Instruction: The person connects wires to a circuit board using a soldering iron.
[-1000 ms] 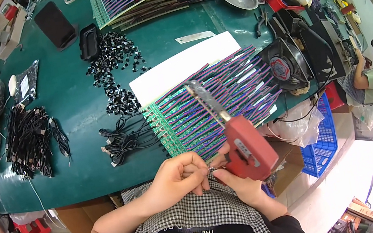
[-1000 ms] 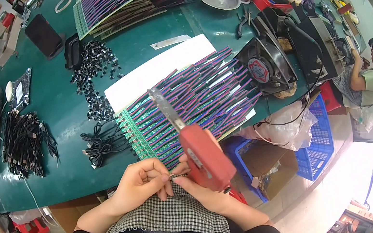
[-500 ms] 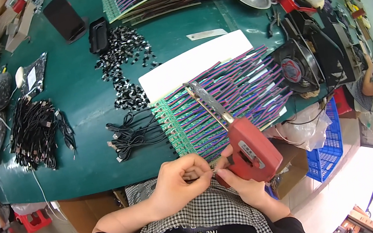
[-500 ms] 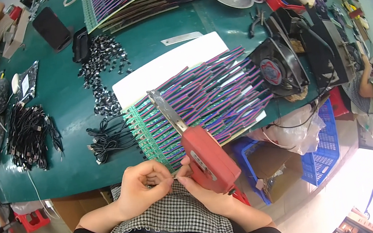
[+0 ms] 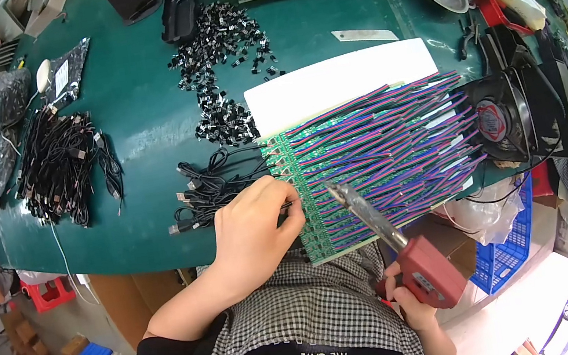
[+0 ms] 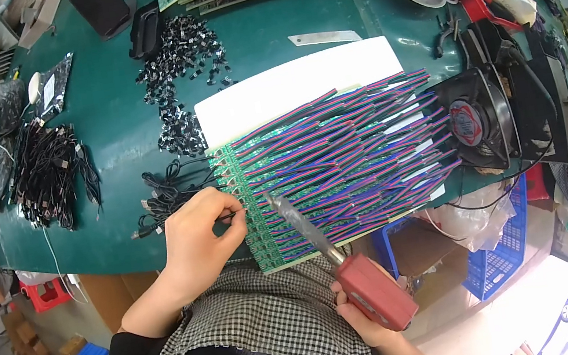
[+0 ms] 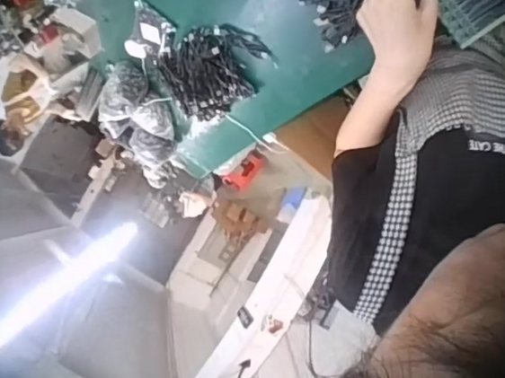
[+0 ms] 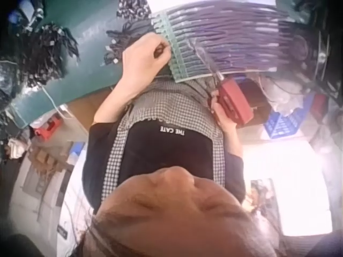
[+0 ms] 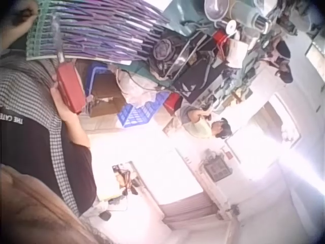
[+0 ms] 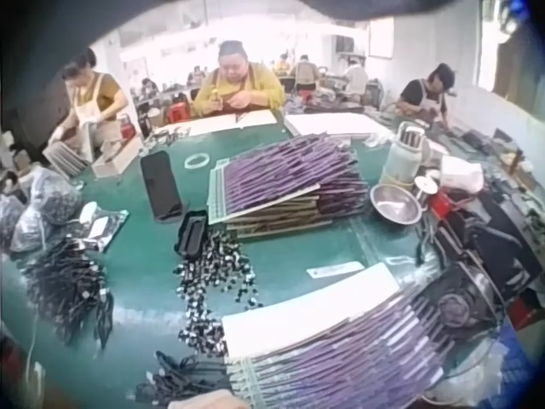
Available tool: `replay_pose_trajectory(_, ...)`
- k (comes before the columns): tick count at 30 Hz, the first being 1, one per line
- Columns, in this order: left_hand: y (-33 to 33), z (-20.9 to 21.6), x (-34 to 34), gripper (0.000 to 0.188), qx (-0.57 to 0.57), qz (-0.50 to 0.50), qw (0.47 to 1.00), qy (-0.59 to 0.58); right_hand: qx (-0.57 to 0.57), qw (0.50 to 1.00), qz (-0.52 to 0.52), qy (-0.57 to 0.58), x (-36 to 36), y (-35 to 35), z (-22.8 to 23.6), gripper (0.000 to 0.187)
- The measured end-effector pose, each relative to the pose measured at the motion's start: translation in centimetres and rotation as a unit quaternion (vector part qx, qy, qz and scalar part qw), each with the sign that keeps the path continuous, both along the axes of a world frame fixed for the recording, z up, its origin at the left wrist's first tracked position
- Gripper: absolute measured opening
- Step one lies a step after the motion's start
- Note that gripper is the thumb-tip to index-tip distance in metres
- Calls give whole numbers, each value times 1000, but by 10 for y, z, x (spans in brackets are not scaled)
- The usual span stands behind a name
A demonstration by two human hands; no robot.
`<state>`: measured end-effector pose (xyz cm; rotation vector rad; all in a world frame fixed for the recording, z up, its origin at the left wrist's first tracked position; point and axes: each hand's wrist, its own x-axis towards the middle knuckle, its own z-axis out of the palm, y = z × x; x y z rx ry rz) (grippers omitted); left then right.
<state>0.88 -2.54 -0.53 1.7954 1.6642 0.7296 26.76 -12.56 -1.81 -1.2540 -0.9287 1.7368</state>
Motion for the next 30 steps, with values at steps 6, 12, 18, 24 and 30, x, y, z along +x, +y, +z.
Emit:
replay_pose_trajectory(6, 3, -4, 1, 13, 19, -7, 1000, 15, 23, 999, 20, -38, 0, -5, -12, 58)
replay_pose_trajectory(12, 3, -7, 3, 13, 32, -4, 999, 40, 55, 991, 14, -125, 3, -13, -20, 60)
replay_pose_trajectory(18, 3, -7, 3, 14, 39, -7, 998, 47, 42, 996, 0, -83, 3, -14, -24, 62)
replay_pose_trajectory(24, 3, -5, 5, 14, 39, -13, 998, 50, 54, 994, 2, -90, 6, -16, -23, 59)
replay_pose_trajectory(30, 3, -6, 3, 14, 32, -9, 998, 50, 18, 994, -29, -100, -8, -4, -6, 50)
